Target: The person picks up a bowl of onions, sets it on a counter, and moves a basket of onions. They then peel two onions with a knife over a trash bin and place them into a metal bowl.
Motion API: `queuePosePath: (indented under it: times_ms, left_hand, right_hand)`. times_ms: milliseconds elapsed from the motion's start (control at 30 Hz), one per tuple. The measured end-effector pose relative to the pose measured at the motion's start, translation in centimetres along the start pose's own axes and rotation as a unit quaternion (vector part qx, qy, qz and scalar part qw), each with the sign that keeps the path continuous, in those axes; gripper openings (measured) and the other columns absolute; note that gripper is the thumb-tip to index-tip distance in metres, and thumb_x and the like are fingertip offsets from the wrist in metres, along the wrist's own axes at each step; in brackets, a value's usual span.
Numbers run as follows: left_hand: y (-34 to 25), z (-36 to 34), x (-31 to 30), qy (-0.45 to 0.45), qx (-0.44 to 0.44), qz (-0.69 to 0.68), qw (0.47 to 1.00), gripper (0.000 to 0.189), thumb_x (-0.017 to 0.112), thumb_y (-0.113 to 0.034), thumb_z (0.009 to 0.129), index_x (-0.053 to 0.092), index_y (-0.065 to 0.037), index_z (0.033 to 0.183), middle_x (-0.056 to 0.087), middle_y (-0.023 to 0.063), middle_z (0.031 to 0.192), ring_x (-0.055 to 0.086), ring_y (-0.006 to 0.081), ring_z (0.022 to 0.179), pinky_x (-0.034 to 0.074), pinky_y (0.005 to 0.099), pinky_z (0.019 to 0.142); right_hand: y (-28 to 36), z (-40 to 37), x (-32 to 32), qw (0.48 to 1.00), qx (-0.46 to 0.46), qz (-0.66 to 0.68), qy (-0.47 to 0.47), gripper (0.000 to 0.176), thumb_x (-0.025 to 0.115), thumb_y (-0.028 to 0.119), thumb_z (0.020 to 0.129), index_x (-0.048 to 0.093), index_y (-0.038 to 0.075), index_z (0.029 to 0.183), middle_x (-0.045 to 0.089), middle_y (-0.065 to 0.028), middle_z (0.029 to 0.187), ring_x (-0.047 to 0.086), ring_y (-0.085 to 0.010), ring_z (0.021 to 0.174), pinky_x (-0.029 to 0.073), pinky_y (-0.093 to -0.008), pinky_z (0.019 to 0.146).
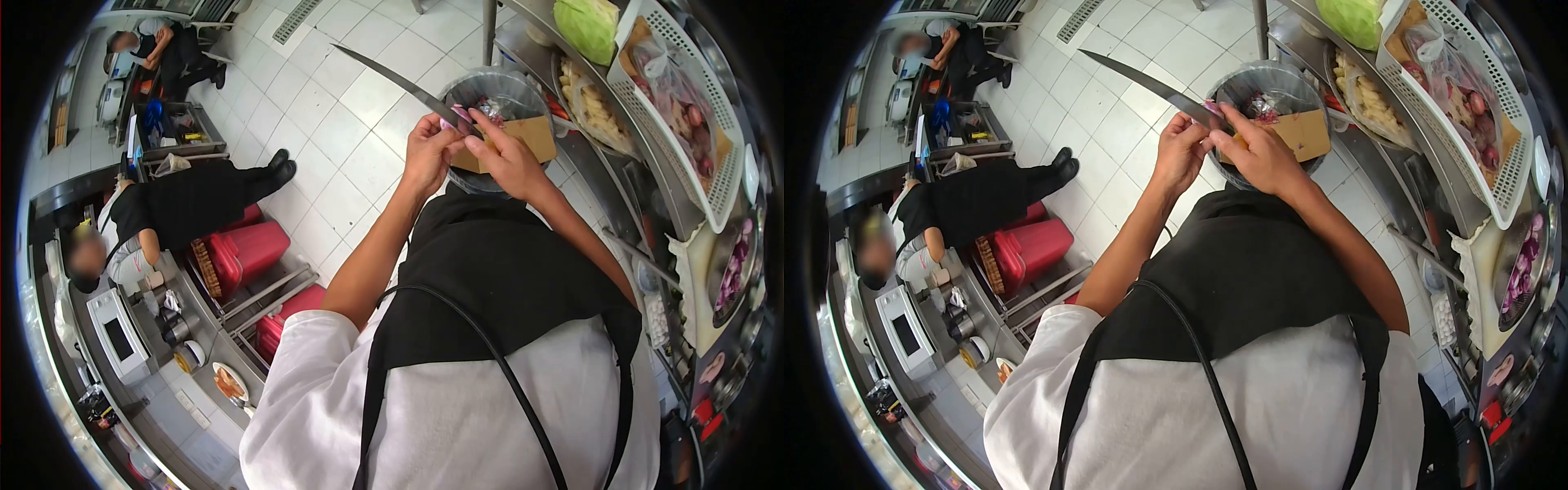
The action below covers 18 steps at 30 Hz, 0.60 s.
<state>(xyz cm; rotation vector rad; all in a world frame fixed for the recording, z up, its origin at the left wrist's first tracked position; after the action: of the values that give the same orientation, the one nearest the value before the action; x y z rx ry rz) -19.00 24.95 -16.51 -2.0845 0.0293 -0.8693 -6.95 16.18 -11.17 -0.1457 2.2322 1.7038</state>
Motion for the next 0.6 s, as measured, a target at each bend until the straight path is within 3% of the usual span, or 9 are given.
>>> queuePosePath:
  times_ms: [100,200,300,433,500,600]
  left_hand:
    - [-0.5,-0.6,1.4,-0.009,-0.003,0.002,1.0,0.025,0.053,0.007,0.088,0.052,0.003,0.113,0.061,0.0074,0.099,0.061,0.0143,0.084,0.056,0.0317,0.083]
    - [-0.2,-0.6,1.2,0.002,-0.001,0.0,1.0,0.024,0.053,0.006,0.088,0.053,0.003,0.112,0.06,0.0072,0.1,0.061,0.0141,0.085,0.056,0.0315,0.082]
    - [0.4,-0.1,0.1,0.02,0.005,-0.019,1.0,0.029,0.056,0.009,0.087,0.051,0.005,0.115,0.062,0.0135,0.107,0.067,0.0195,0.091,0.06,0.0313,0.08]
    - [0.6,-0.4,-0.1,0.004,-0.006,-0.011,1.0,0.034,0.056,0.009,0.086,0.051,0.006,0.12,0.062,0.0137,0.113,0.066,0.0201,0.097,0.06,0.0337,0.085]
    - [0.2,-0.7,0.2,0.014,-0.004,-0.006,1.0,0.037,0.055,0.008,0.087,0.05,0.006,0.123,0.061,0.0141,0.117,0.066,0.0221,0.103,0.059,0.0368,0.089]
    - [-0.1,-1.3,0.3,0.077,-0.011,-0.015,0.997,0.043,0.055,0.008,0.087,0.049,0.006,0.13,0.06,0.0153,0.123,0.063,0.0259,0.112,0.057,0.0421,0.096]
  right_hand:
    - [0.4,-0.2,-0.3,1.0,-0.012,-0.009,-0.009,0.061,0.052,0.044,0.098,0.046,0.004,0.144,0.065,-0.027,0.115,0.065,-0.0363,0.109,0.048,-0.0383,0.092]
    - [0.2,-0.3,-0.2,0.999,-0.034,-0.017,-0.02,0.058,0.051,0.043,0.098,0.048,0.004,0.142,0.066,-0.0253,0.114,0.065,-0.0358,0.107,0.048,-0.0372,0.091]
    - [0.2,-0.3,0.0,0.999,-0.026,-0.015,-0.015,0.056,0.051,0.042,0.099,0.05,0.004,0.14,0.067,-0.0236,0.114,0.066,-0.0341,0.107,0.048,-0.0359,0.09]
    - [-0.3,-0.1,0.2,0.997,-0.057,0.024,-0.04,0.057,0.052,0.043,0.099,0.05,0.004,0.14,0.069,-0.0203,0.114,0.066,-0.0298,0.107,0.048,-0.0348,0.092]
    - [-0.4,-0.1,-0.3,0.997,-0.024,0.063,-0.026,0.056,0.052,0.046,0.099,0.055,0.004,0.135,0.07,-0.0167,0.099,0.068,-0.0247,0.09,0.051,-0.0333,0.08]
    - [-2.9,0.4,-1.1,0.978,0.093,0.187,0.029,0.053,0.051,0.05,0.099,0.06,0.006,0.127,0.062,-0.0083,0.076,0.06,-0.015,0.064,0.048,-0.0286,0.059]
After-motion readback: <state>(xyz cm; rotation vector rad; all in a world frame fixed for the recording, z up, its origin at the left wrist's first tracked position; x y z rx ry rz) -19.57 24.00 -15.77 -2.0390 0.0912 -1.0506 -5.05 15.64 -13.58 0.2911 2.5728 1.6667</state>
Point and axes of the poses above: each hand's wrist, its own z-axis towards the middle knuckle, its own x-axis out of the palm, y = z × x, the point moved 7 cm from there along z, towards the middle knuckle
